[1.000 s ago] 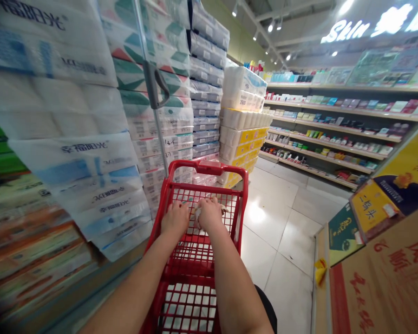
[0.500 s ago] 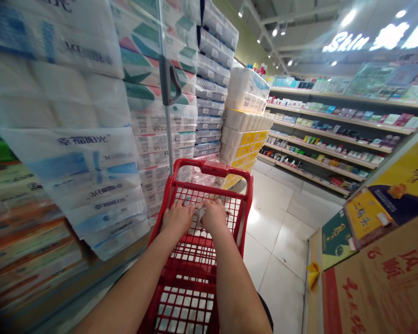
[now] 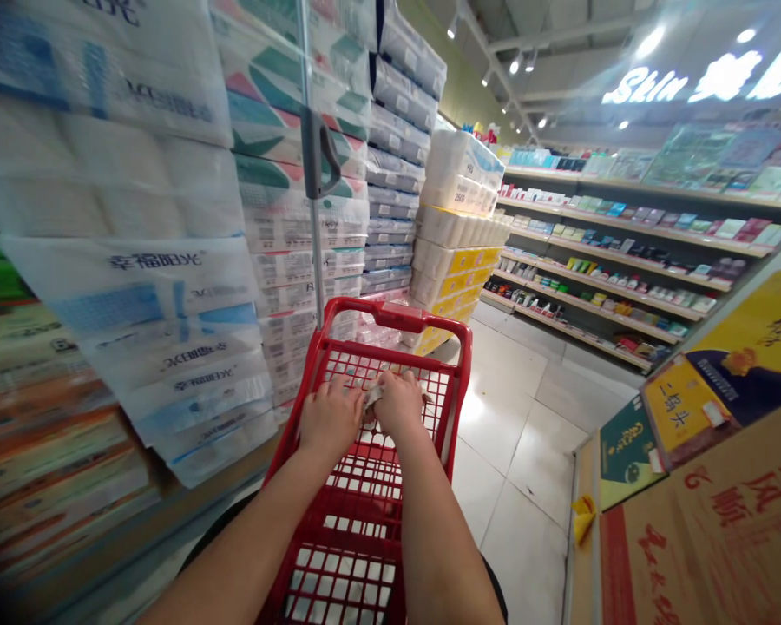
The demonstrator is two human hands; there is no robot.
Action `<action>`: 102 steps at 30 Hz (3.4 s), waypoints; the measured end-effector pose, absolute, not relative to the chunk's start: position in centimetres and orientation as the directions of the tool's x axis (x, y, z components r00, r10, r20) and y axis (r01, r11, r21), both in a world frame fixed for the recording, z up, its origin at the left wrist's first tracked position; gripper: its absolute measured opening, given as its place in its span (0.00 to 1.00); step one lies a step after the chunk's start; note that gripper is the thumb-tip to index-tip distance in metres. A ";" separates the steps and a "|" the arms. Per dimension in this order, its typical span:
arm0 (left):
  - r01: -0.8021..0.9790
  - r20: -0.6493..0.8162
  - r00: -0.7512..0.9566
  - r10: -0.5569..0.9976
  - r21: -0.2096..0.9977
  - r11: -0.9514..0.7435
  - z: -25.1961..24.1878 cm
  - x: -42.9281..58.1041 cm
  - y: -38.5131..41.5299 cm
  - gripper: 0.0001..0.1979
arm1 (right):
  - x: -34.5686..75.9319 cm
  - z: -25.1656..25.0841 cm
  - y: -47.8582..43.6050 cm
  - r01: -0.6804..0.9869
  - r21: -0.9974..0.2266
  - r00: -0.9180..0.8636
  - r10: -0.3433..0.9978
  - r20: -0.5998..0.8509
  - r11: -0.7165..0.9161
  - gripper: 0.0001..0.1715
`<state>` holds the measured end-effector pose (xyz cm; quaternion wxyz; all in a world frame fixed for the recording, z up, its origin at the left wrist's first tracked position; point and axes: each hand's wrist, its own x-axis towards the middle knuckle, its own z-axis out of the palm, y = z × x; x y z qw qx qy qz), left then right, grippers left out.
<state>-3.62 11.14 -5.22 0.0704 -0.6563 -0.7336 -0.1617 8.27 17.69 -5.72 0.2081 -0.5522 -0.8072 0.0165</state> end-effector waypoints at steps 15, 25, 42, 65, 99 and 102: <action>0.971 -0.088 0.237 0.967 -0.008 -0.239 -5.5 -0.6 9.4 0.18 | 8.7 -5.3 17.1 0.875 -0.259 -0.320 0.891 0.323 0.408 0.19; 0.974 0.049 0.220 0.974 0.051 -0.222 -3.5 -1.2 9.0 0.22 | 9.7 -2.7 16.5 0.755 -0.532 -0.154 0.893 0.424 0.383 0.25; 0.972 0.165 0.217 0.962 0.059 -0.229 -4.2 -0.9 7.7 0.19 | 11.2 -4.1 16.4 0.874 -0.415 -0.092 0.924 0.372 0.254 0.24; 0.971 0.262 0.192 0.946 0.088 -0.222 -7.5 -1.9 9.2 0.16 | 10.2 -8.4 17.3 0.703 -0.428 -0.227 0.750 0.622 0.568 0.31; 0.967 0.226 0.195 0.954 0.115 -0.225 -7.6 -1.8 10.7 0.15 | 9.3 -8.5 18.8 0.717 -0.514 -0.051 0.770 0.636 0.472 0.24; 0.974 0.186 0.179 0.966 0.104 -0.200 -7.6 -1.8 10.8 0.15 | 8.8 -8.5 18.4 0.657 -0.474 -0.223 0.751 0.621 0.587 0.25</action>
